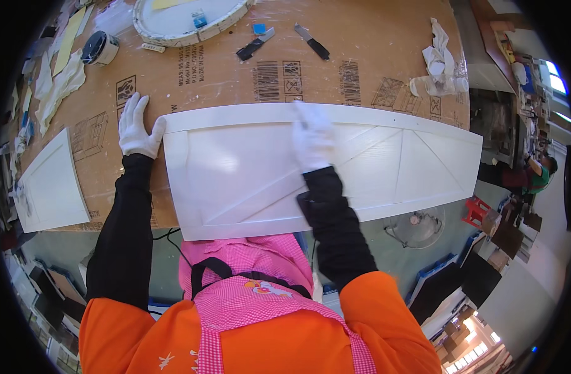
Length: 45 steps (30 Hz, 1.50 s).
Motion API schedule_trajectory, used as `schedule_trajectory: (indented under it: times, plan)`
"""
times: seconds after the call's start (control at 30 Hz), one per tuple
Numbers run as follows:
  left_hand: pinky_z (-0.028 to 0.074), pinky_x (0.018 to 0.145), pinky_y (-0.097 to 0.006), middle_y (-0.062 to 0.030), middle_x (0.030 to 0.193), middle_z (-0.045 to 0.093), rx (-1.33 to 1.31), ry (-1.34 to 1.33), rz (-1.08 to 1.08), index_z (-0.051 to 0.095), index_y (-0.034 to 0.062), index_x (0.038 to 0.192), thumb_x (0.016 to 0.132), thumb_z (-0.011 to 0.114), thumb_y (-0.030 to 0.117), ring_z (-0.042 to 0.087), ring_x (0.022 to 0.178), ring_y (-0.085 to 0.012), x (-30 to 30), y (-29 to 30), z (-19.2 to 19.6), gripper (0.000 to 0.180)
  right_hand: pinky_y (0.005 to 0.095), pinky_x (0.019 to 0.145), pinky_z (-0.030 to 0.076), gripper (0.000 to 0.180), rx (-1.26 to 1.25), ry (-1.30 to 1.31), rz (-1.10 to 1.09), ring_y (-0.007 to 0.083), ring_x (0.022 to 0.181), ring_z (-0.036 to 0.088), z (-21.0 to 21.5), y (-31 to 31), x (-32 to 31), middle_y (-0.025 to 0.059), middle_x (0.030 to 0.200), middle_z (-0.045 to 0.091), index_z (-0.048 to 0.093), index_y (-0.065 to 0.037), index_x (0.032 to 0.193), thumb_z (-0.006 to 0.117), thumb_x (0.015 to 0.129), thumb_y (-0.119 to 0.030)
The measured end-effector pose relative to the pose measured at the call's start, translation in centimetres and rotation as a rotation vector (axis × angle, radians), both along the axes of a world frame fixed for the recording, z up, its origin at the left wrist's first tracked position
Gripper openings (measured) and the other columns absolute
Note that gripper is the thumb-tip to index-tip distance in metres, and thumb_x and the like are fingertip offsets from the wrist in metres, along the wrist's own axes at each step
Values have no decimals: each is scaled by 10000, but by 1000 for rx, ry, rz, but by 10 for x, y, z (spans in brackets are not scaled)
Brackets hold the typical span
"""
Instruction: The recorder is picking up, inspecting, and wiping down white furniture panels at a workbench in a factory setting.
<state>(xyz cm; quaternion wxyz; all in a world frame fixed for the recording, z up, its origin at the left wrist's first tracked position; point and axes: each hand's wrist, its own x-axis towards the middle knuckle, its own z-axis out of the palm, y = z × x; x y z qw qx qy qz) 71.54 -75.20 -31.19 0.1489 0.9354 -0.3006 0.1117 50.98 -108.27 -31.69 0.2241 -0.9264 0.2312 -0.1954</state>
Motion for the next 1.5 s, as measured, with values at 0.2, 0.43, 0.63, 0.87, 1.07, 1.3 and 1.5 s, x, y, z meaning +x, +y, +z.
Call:
schedule_trajectory:
  times: [0.2,0.43,0.63,0.87,1.07,1.3,1.5]
  plan:
    - [281,1178,-481,-167,1501,473,27,22,52,539,99,1382,849,702,441,410,1411,-347,-5,21,1,655,394,916,518,242,13,241,24,313,1028,658,11,33,28,132,1097,707,729,-103,1125,662,900,-165]
    - [250,1192,-489,-160,1523,445,-17,72,57,524,94,1389,851,695,467,377,1430,-335,-1,8,9,677,370,946,521,258,96,29,-330,286,1028,691,2,-23,-10,151,1118,729,725,-27,1132,596,932,-128]
    - [255,1187,-499,-153,1509,458,-50,70,74,542,96,1363,833,705,490,388,1423,-328,-1,18,5,680,386,997,493,246,262,202,44,292,1115,653,29,118,55,121,1170,710,715,-84,1134,636,907,-137]
    - [251,1184,-518,-159,1494,465,-67,50,65,557,94,1348,834,696,500,389,1415,-350,1,7,8,670,344,976,503,261,292,68,-652,255,1071,676,2,-42,-19,136,1134,729,707,10,1141,609,928,-104]
    - [231,1195,-511,-168,1515,440,-24,88,85,537,90,1386,868,645,540,353,1437,-361,-2,16,3,695,383,852,518,221,96,4,105,308,944,658,27,160,87,132,972,687,720,-93,1112,660,903,-138]
    - [230,1197,-508,-147,1543,407,-35,104,82,506,109,1407,869,658,512,340,1447,-348,-1,8,10,689,402,755,513,245,138,46,-131,310,833,632,17,95,69,112,889,630,692,-123,1120,678,875,-115]
    - [283,1169,-513,-138,1500,463,-75,32,96,530,114,1374,890,650,361,398,1409,-345,0,14,-1,557,390,743,516,238,81,-17,232,300,813,639,23,179,106,127,878,637,701,-80,1109,679,872,-81]
